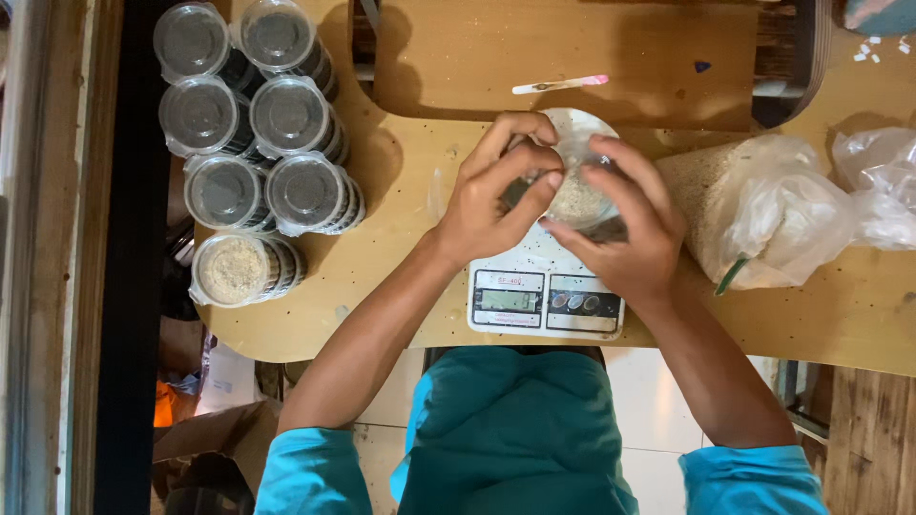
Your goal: The person uses a small spoon to transfer seeds from a plastic bag onto a digital scale until a specific weight is reached, and then pours the seeds into a plastic container.
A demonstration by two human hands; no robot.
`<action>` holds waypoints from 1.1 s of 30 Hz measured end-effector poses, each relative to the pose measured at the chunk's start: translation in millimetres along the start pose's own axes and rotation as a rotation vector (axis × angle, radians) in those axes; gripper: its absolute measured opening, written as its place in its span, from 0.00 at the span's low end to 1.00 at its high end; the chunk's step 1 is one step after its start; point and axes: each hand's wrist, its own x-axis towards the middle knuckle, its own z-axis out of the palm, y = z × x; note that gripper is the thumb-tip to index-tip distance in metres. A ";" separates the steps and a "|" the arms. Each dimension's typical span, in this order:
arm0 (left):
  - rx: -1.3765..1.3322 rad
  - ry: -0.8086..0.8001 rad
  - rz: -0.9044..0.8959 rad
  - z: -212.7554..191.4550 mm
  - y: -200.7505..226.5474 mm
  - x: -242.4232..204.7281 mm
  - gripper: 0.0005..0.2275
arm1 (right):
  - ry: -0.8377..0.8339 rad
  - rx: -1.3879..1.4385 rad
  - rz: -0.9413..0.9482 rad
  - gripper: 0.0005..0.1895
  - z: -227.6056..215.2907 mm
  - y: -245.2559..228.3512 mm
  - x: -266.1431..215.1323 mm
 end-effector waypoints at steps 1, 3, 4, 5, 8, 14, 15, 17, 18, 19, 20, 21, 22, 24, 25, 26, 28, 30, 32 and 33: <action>-0.044 0.009 -0.036 0.4 -1.4 0.2 0.02 | 0.006 -0.014 -0.013 0.23 0.7 -2.6 0.7; -0.038 0.006 -0.089 -2.6 7.7 2.5 0.02 | 0.014 -0.026 -0.031 0.23 2.5 -0.7 -3.4; -0.030 0.003 -0.141 -3.9 12.0 4.0 0.04 | 0.023 -0.036 -0.050 0.23 3.1 0.7 -5.2; -0.034 0.002 -0.139 -2.4 10.2 0.4 0.04 | 0.023 -0.040 -0.050 0.23 2.8 -2.0 -3.9; -0.056 -0.038 -0.308 0.8 6.4 -5.0 0.08 | 0.046 0.019 -0.081 0.22 1.8 -5.4 -2.8; -0.084 -0.110 -0.379 -3.6 5.2 -1.0 0.02 | 0.115 0.005 -0.135 0.21 6.6 -2.4 -6.9; -0.102 -0.110 -0.371 -3.6 4.1 -0.5 0.01 | 0.120 -0.006 -0.128 0.21 7.0 -2.9 -5.9; -0.115 -0.101 -0.373 -3.7 5.7 -1.3 0.01 | 0.115 -0.007 -0.119 0.21 6.4 -4.3 -6.9; -0.132 -0.091 -0.363 -3.7 6.7 -0.2 0.01 | 0.093 0.012 -0.110 0.23 5.4 -3.5 -7.2; -0.149 -0.081 -0.353 -3.6 7.7 1.0 0.01 | 0.070 0.030 -0.102 0.25 4.3 -2.7 -7.6; -0.145 -0.077 -0.356 -3.0 9.1 1.8 0.01 | 0.067 0.035 -0.103 0.25 1.5 -3.2 -6.7; -0.166 -0.061 -0.349 -2.0 10.5 2.6 0.01 | 0.010 0.114 -0.075 0.29 -1.5 -3.4 -6.0; -0.190 -0.049 -0.343 -0.2 11.9 3.4 0.01 | -0.047 0.190 -0.044 0.33 -5.3 -4.0 -6.1; -0.191 -0.051 -0.341 0.2 15.8 2.4 0.01 | -0.032 0.244 -0.010 0.35 -1.4 -2.6 -12.0; -0.192 -0.055 -0.336 0.9 17.7 2.5 0.02 | -0.015 0.296 0.022 0.39 -0.1 -1.6 -14.7; -0.193 -0.054 -0.334 1.5 21.2 3.5 0.02 | -0.016 0.295 0.021 0.39 -2.1 8.2 -24.9; -0.205 -0.052 -0.326 3.5 29.2 4.2 0.02 | 0.016 0.204 0.197 0.27 -6.9 26.7 -47.2; -0.189 -0.048 -0.322 5.4 25.8 0.4 0.02 | -0.021 0.202 0.306 0.25 -12.6 10.2 -31.7; -0.172 -0.044 -0.306 6.3 24.7 0.7 0.02 | -0.054 0.196 0.405 0.23 -16.3 -1.4 -17.9; -0.166 -0.038 -0.304 5.9 25.4 1.9 0.02 | -0.080 0.220 0.470 0.24 -16.7 -5.2 -12.8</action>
